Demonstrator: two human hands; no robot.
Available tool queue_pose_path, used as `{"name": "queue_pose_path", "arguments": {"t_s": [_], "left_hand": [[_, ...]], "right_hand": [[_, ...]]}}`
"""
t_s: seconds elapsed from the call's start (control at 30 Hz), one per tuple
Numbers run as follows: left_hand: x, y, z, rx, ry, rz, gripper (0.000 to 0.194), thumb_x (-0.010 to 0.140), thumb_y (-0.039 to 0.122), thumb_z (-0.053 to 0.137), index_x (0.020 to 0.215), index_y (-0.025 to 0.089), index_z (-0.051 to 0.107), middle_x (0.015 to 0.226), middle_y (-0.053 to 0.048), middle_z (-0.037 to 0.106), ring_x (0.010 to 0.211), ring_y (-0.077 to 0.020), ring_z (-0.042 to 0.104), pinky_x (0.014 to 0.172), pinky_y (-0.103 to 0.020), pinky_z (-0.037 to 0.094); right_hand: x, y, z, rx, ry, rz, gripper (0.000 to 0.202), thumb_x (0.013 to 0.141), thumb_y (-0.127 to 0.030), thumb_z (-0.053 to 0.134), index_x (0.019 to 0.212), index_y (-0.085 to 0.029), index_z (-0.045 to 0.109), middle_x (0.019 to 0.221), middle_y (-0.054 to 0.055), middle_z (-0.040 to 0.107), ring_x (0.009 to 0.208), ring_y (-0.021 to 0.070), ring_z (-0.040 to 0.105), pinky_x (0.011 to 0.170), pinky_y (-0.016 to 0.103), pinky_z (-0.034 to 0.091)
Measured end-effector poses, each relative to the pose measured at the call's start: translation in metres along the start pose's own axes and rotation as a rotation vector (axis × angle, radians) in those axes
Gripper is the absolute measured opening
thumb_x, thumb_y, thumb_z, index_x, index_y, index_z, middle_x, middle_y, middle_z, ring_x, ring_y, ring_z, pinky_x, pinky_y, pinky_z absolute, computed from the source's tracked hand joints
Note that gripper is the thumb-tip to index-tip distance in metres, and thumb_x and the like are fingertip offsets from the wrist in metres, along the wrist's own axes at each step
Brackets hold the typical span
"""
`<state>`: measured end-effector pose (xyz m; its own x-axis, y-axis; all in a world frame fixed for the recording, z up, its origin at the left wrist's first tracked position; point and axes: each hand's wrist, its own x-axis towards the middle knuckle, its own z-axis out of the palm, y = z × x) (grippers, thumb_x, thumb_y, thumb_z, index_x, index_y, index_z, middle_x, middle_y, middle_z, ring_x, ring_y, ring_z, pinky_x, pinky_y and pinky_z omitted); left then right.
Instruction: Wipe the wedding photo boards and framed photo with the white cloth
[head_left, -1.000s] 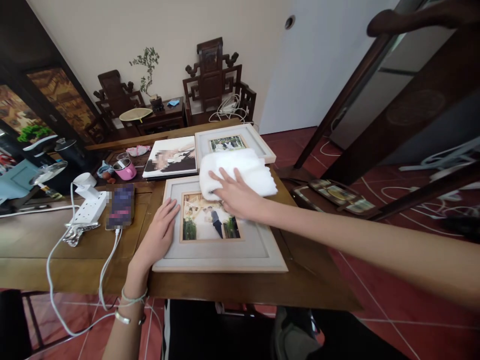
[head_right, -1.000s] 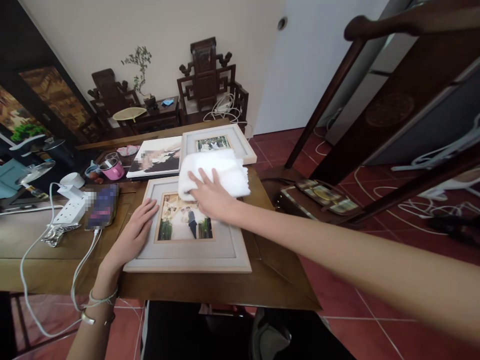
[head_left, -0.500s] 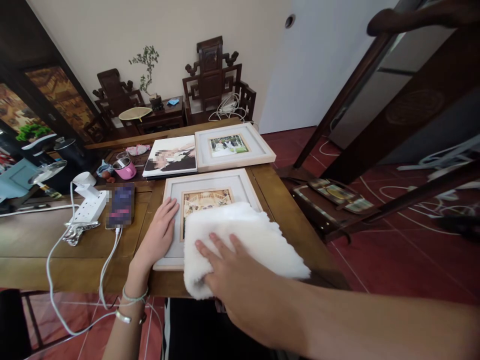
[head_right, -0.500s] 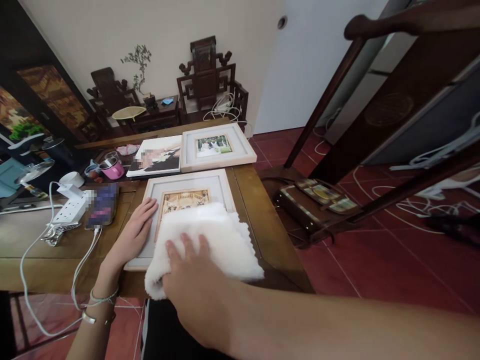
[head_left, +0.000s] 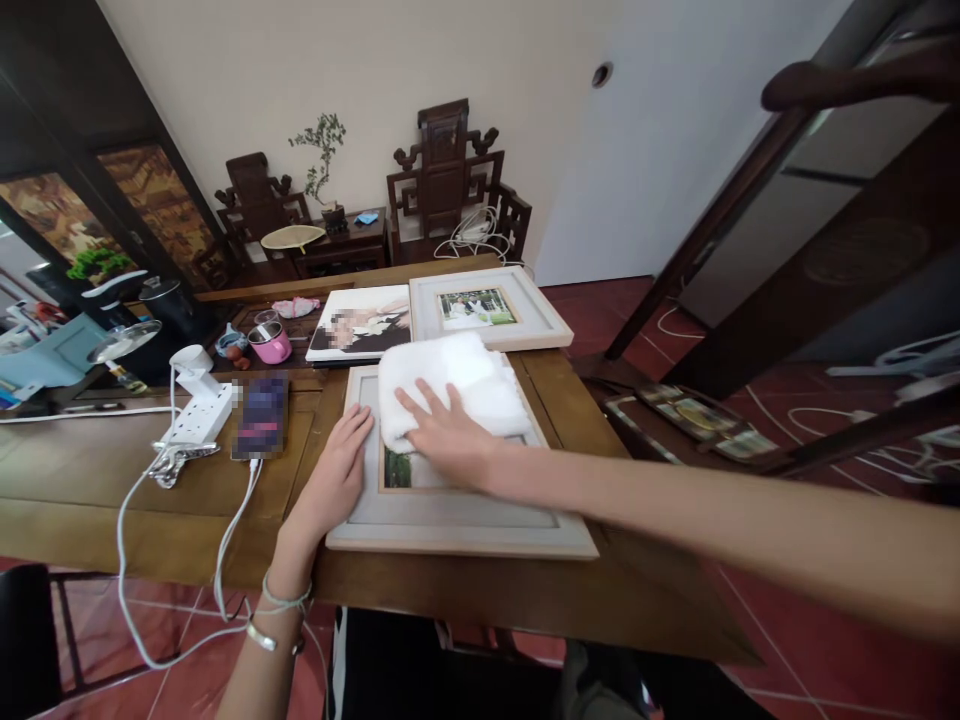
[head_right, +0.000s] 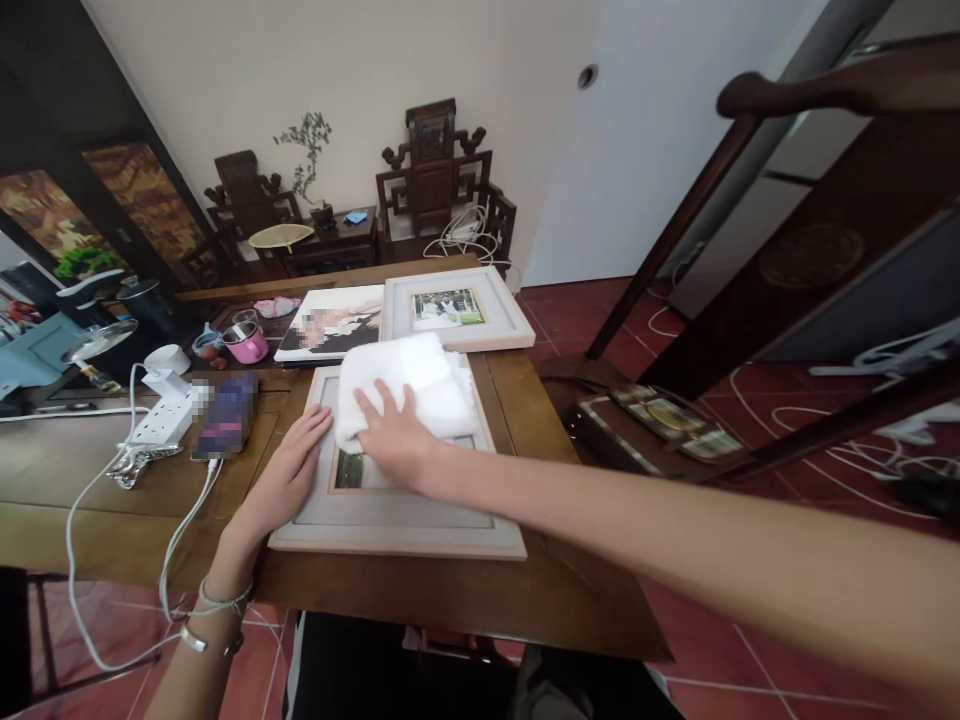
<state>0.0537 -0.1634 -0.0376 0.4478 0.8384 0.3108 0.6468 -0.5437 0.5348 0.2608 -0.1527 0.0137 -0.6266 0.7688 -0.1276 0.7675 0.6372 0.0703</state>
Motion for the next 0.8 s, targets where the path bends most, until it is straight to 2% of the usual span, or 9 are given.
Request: {"name": "queue_pose_path", "arguments": {"t_s": [0.1,0.23,0.3,0.37,0.47,0.63,0.7,0.8], "left_hand": [[0.001,0.002,0.0,0.018,0.0,-0.023,0.045,0.095,0.017,0.032,0.139,0.016,0.043,0.148,-0.013,0.041,0.143,-0.0215,0.026,0.117,-0.05,0.023],[0.002,0.004,-0.002,0.037,0.001,-0.025,0.044,0.094,0.017,0.035,0.136,0.017,0.048,0.146,-0.013,0.044,0.142,-0.0226,0.029,0.116,-0.05,0.025],[0.004,0.003,-0.003,0.043,-0.005,-0.012,0.042,0.094,0.017,0.036,0.133,0.016,0.051,0.144,-0.013,0.046,0.141,-0.023,0.03,0.116,-0.051,0.026],[0.006,0.0,-0.004,0.05,-0.008,0.009,0.041,0.093,0.016,0.036,0.131,0.015,0.053,0.143,-0.014,0.048,0.14,-0.0234,0.032,0.115,-0.051,0.027],[0.009,-0.005,-0.006,0.049,-0.02,0.053,0.042,0.093,0.014,0.036,0.13,0.015,0.054,0.142,-0.015,0.049,0.14,-0.0238,0.033,0.114,-0.052,0.028],[0.011,-0.001,-0.009,0.014,-0.03,0.067,0.041,0.093,0.016,0.035,0.129,0.016,0.055,0.143,-0.014,0.048,0.14,-0.0234,0.032,0.115,-0.051,0.027],[0.01,0.005,-0.01,0.008,-0.004,0.027,0.04,0.095,0.02,0.034,0.131,0.016,0.053,0.146,-0.014,0.044,0.14,-0.0224,0.033,0.115,-0.049,0.026],[0.009,0.011,-0.01,-0.013,0.031,-0.02,0.044,0.098,0.029,0.035,0.139,0.017,0.043,0.152,-0.013,0.035,0.142,-0.0209,0.028,0.117,-0.045,0.022]], "right_hand": [[-0.025,-0.027,-0.001,0.056,-0.016,-0.024,0.041,0.077,-0.008,0.059,0.117,-0.013,0.065,0.154,0.022,0.018,0.137,0.0497,0.018,0.1,0.071,0.025],[-0.067,-0.057,-0.028,0.189,-0.241,-0.131,0.058,0.063,-0.013,0.075,0.121,-0.015,0.063,0.154,0.023,0.018,0.135,0.0524,0.019,0.099,0.072,0.029],[-0.08,-0.062,-0.043,0.255,-0.315,-0.172,0.053,0.07,-0.015,0.07,0.123,-0.014,0.062,0.153,0.022,0.019,0.136,0.0494,0.02,0.1,0.07,0.03],[-0.083,-0.057,-0.048,0.295,-0.321,-0.191,0.046,0.075,-0.014,0.062,0.122,-0.014,0.062,0.153,0.02,0.022,0.137,0.0456,0.022,0.102,0.066,0.032],[-0.071,-0.035,-0.034,0.247,-0.257,-0.127,0.045,0.074,-0.006,0.058,0.117,-0.015,0.065,0.154,0.016,0.023,0.139,0.0411,0.02,0.105,0.062,0.029],[-0.032,0.01,-0.008,0.006,-0.028,0.0,0.041,0.074,-0.001,0.058,0.111,-0.016,0.068,0.157,0.013,0.014,0.141,0.0436,0.007,0.107,0.067,0.02],[-0.015,0.018,-0.006,-0.056,0.072,0.01,0.039,0.078,-0.001,0.055,0.112,-0.015,0.068,0.157,0.013,0.013,0.141,0.0438,0.007,0.106,0.068,0.02],[0.01,0.013,-0.007,-0.083,0.17,0.001,0.036,0.086,-0.004,0.047,0.114,-0.016,0.067,0.156,0.015,0.018,0.14,0.0449,0.013,0.103,0.07,0.022]]}}
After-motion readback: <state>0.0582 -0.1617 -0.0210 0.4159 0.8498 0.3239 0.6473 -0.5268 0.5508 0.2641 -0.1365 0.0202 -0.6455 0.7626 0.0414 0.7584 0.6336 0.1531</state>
